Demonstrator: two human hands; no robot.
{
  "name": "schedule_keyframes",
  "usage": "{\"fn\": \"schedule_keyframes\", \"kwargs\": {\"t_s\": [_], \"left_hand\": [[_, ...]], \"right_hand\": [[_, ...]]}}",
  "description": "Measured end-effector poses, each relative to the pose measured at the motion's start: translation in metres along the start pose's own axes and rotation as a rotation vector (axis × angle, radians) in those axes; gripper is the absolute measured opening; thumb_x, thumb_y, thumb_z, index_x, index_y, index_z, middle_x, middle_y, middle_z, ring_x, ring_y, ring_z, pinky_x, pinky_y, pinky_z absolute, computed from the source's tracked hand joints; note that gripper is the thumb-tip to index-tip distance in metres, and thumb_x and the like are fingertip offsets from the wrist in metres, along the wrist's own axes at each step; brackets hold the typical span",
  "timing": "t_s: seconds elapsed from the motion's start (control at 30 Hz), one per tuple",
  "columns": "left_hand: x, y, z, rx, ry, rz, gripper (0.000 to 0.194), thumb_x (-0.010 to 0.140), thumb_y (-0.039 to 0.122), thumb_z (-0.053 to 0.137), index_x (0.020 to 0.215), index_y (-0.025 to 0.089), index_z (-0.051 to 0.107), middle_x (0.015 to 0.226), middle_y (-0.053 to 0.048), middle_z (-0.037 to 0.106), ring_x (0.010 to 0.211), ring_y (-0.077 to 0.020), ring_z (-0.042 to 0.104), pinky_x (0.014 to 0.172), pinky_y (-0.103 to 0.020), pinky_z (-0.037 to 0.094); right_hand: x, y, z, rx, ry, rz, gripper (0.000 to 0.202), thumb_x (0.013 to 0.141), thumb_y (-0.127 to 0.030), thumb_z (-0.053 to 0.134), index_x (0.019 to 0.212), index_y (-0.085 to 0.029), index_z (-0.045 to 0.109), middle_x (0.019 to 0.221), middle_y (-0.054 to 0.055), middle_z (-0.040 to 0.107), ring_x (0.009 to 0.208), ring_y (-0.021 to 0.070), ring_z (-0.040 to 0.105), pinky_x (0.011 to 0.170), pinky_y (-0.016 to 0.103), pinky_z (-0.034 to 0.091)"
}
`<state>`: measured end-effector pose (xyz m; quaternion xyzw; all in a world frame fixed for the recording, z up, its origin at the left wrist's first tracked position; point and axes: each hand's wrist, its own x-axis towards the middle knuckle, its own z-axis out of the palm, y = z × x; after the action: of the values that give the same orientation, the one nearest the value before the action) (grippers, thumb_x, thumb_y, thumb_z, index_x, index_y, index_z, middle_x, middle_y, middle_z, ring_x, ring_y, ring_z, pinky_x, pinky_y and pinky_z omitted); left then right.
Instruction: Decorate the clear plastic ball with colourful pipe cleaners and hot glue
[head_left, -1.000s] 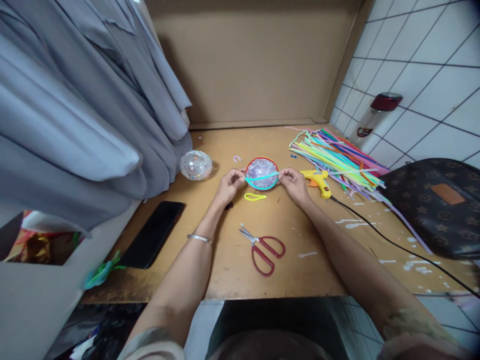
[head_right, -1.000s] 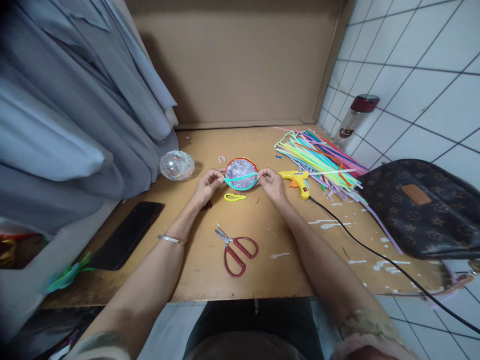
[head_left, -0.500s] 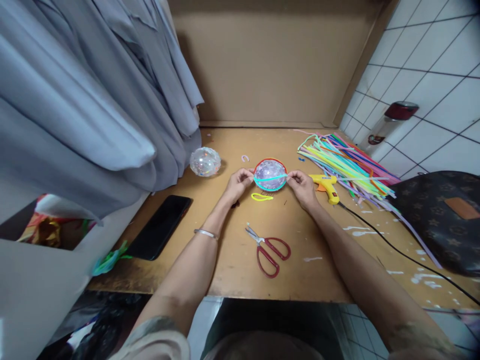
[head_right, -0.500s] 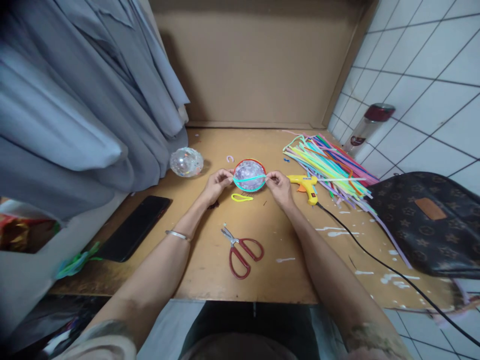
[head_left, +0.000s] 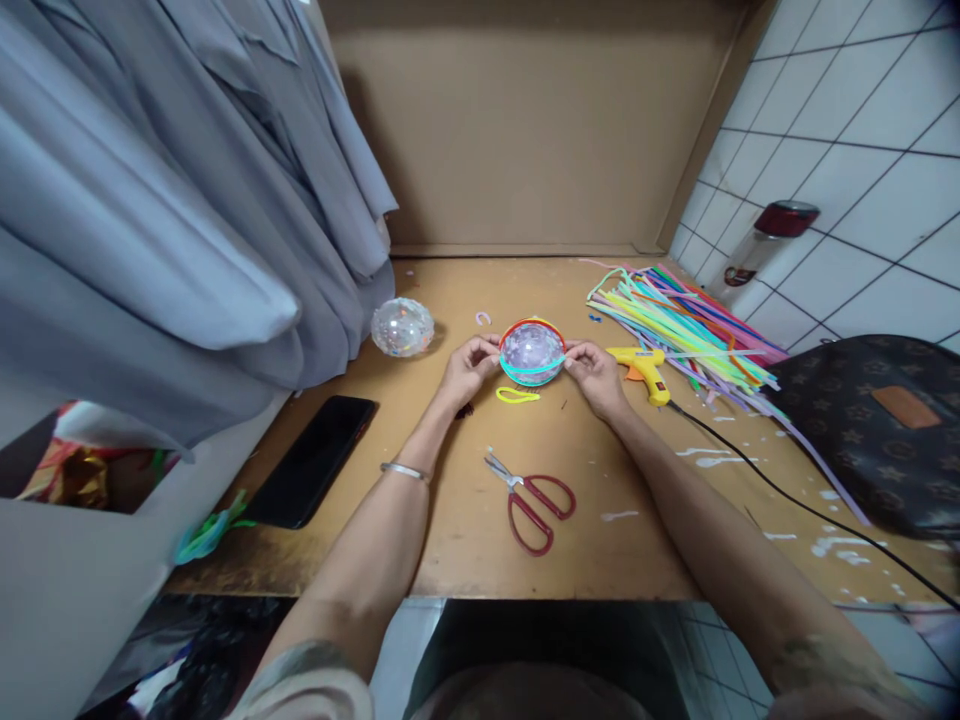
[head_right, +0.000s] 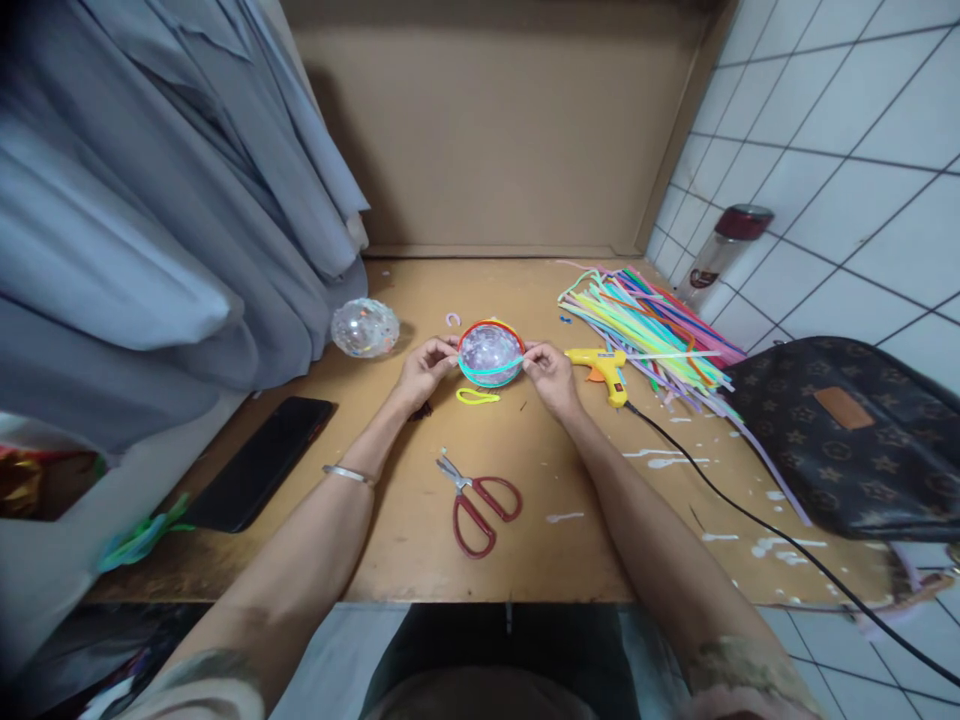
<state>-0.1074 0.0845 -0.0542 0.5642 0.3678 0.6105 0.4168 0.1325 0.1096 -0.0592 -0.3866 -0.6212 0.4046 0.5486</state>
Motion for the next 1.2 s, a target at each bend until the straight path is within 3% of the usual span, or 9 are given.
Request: {"fn": "schedule_keyframes", "kwargs": {"t_s": [0.5,1.2], "left_hand": [[-0.0024,0.0002,0.0027,0.077,-0.011,0.019,0.028,0.07,0.041,0.082,0.073,0.017,0.066,0.107,-0.009,0.07,0.105,-0.0222,0.065,0.101,-0.038,0.047],[0.0009,-0.0083,0.0005,0.025,-0.007,-0.031,0.033,0.071,0.041,0.081,0.076,0.017,0.06,0.107,-0.008,0.071,0.099,-0.0193,0.065,0.093,-0.033,0.049]], "right_hand": [[-0.002,0.0018,-0.0003,-0.025,0.017,-0.001,0.022,0.069,-0.034,0.076,0.069,-0.023,0.057,0.1,0.006,0.07,0.1,0.0222,0.067,0.095,0.041,0.053],[-0.0035,0.0025,-0.0059,-0.107,0.001,-0.092,0.012,0.071,-0.03,0.072,0.072,-0.023,0.062,0.099,0.007,0.072,0.102,0.0254,0.07,0.094,0.044,0.056]]}}
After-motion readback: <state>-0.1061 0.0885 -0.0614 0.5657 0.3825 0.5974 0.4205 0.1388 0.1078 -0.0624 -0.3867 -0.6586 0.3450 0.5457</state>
